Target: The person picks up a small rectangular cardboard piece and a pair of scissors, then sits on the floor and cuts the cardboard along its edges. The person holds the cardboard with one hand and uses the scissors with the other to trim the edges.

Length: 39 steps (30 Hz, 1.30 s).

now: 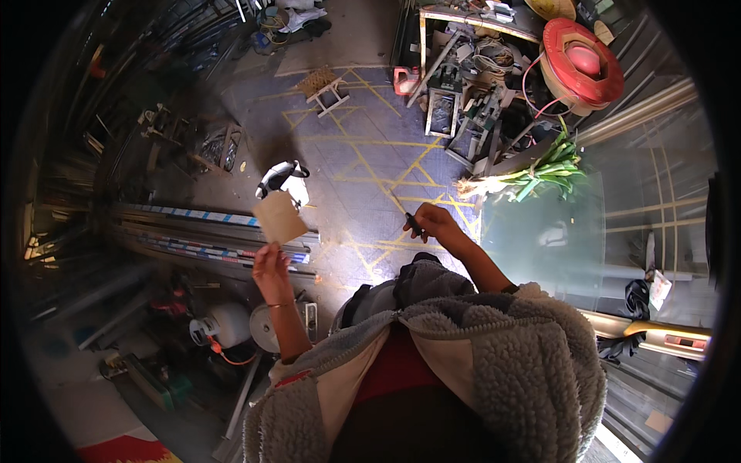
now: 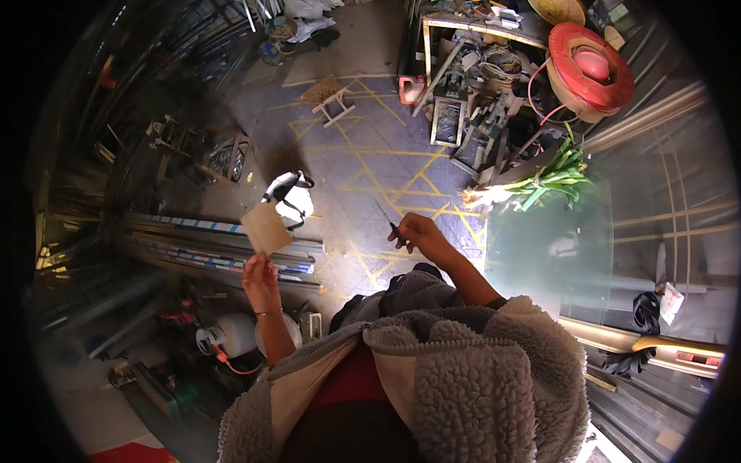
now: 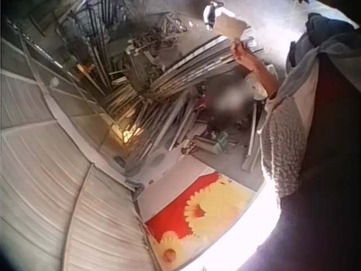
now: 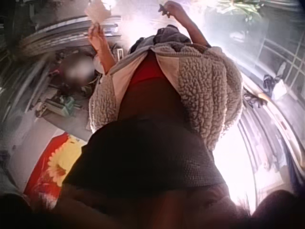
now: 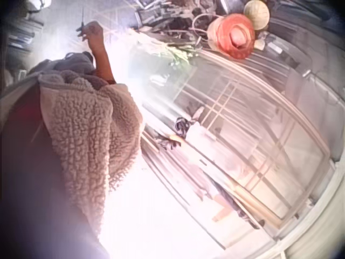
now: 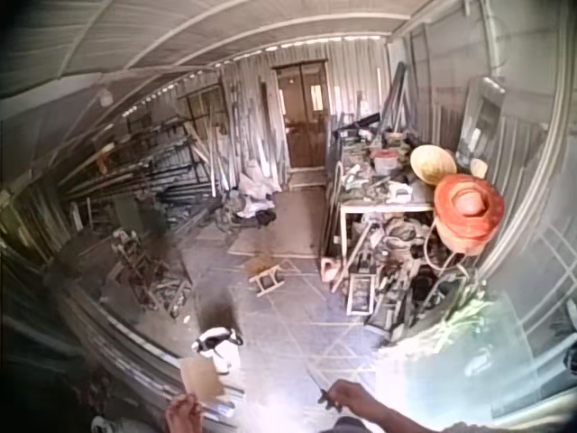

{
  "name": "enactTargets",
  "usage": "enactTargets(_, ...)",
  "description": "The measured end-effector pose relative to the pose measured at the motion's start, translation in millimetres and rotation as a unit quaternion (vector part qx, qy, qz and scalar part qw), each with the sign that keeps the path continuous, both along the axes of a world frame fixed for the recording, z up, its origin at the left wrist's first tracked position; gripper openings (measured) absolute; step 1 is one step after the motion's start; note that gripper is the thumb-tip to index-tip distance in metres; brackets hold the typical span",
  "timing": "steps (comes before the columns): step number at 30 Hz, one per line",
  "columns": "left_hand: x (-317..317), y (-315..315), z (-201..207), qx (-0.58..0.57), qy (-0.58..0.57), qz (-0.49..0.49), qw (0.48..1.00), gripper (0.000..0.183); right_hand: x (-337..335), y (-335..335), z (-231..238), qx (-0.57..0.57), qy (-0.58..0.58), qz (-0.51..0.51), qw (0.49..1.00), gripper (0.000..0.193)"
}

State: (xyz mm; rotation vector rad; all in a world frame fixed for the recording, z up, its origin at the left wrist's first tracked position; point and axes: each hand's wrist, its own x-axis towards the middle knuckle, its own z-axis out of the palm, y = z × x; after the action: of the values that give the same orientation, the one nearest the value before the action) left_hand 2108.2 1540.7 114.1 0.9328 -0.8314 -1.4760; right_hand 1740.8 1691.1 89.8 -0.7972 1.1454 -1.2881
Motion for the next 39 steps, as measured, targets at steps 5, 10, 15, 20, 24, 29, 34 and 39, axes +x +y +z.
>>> enactTargets(5, -90, -97, 1, 0.024, -0.004, -0.089, 0.996, 0.008, -55, -101, -20, -0.029, -0.013, -0.049, 0.998, 0.008)
enactTargets(10, -97, -179, 8, 0.045, 0.004, -0.025, 0.999, 0.008, -100, -228, -29, 0.035, 0.004, -0.026, 0.999, 0.015)
enactTargets(15, -74, -240, 17, 0.002, 0.005, 0.087, 0.996, 0.009, -120, -344, -8, -0.014, -0.055, 0.066, 0.996, 0.005)
enactTargets(20, -49, -308, 12, 0.031, 0.038, 0.188, 0.981, 0.011, -113, -445, -5, 0.032, -0.040, 0.117, 0.992, 0.017)
enactTargets(24, -30, -386, -3, -0.012, 0.074, 0.193, 0.978, 0.012, -109, -520, -12, 0.041, -0.038, 0.112, 0.992, 0.017)
enactTargets(29, -55, -501, -5, 0.037, 0.109, 0.163, 0.980, 0.011, -116, -607, -3, 0.040, -0.002, 0.076, 0.996, 0.009)
enactTargets(34, -114, -604, 7, 0.042, 0.060, 0.107, 0.992, 0.002, -141, -683, 4, 0.068, -0.007, 0.037, 0.997, 0.006)
enactTargets(39, -138, -674, 7, 0.072, 0.031, 0.142, 0.987, 0.007, -181, -780, -11, 0.062, 0.007, 0.036, 0.997, 0.010)
